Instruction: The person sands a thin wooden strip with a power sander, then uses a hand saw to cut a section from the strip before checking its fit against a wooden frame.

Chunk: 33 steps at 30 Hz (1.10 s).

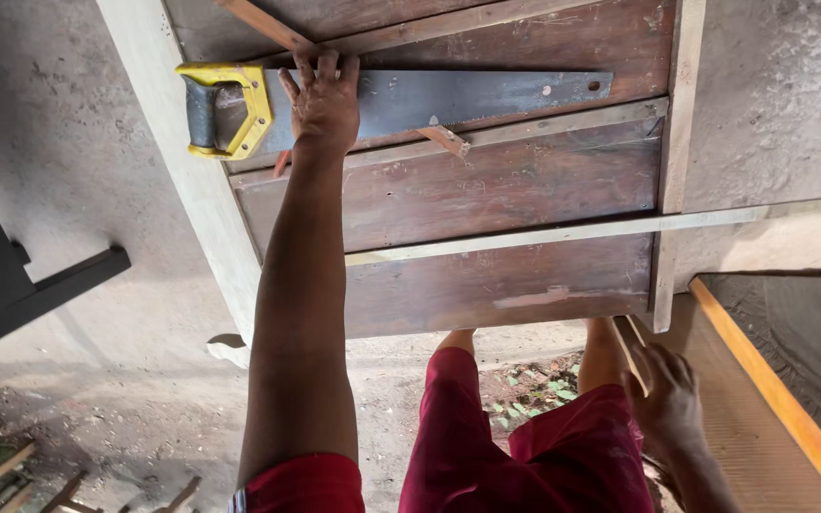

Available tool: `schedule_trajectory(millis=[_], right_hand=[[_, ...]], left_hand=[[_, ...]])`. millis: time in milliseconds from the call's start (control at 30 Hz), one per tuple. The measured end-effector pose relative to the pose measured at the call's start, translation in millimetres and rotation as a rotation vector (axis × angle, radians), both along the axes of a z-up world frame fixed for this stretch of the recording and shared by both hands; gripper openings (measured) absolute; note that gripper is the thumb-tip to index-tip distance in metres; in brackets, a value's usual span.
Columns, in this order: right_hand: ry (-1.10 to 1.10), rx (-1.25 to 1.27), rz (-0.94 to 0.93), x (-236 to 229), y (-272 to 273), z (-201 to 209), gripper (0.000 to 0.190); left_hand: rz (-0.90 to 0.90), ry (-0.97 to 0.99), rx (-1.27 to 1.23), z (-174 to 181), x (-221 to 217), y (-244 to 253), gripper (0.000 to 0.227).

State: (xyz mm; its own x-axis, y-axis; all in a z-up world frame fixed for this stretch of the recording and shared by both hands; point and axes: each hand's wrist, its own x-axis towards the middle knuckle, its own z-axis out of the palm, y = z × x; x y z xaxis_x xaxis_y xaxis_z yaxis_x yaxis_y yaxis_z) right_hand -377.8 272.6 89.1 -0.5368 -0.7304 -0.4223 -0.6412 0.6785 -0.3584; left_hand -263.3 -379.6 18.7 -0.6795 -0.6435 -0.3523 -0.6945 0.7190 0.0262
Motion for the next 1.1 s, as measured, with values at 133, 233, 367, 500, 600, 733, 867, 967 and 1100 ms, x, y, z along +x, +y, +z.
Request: schedule_trajectory(millis=[133, 233, 367, 500, 600, 733, 867, 967, 1100], right_hand=[[-0.198, -0.003, -0.057, 119, -21, 12, 0.046], [-0.308, -0.073, -0.097, 155, -58, 40, 0.046], [-0.4, -0.104, -0.174, 153, -108, 83, 0.046], [-0.351, -0.265, -0.285, 135, -144, 122, 0.048], [-0.376, -0.419, -0.261, 132, -163, 147, 0.062], [-0.082, -0.347, -0.139, 148, -137, 153, 0.088], [0.1, -0.353, -0.263, 151, -52, 117, 0.04], [0.141, -0.56, -0.383, 138, 24, 118, 0.029], [0.137, -0.46, -0.482, 96, 90, 114, 0.018]], left_hand=[[-0.054, 0.027, -0.006, 13, 0, -12, 0.021], [-0.186, 0.064, 0.092, 47, 12, -15, 0.024], [-0.074, 0.236, 0.321, 117, 18, -2, 0.015], [0.14, 0.237, 0.503, 190, 21, 46, 0.016], [0.099, 0.482, 0.742, 205, 9, 136, 0.018], [0.346, 0.486, 0.969, 194, -18, 255, 0.014], [0.338, 0.489, 1.074, 162, -44, 351, 0.015], [0.168, 0.626, 1.101, 128, -61, 388, 0.015], [0.071, 0.716, 0.922, 55, -104, 389, 0.014]])
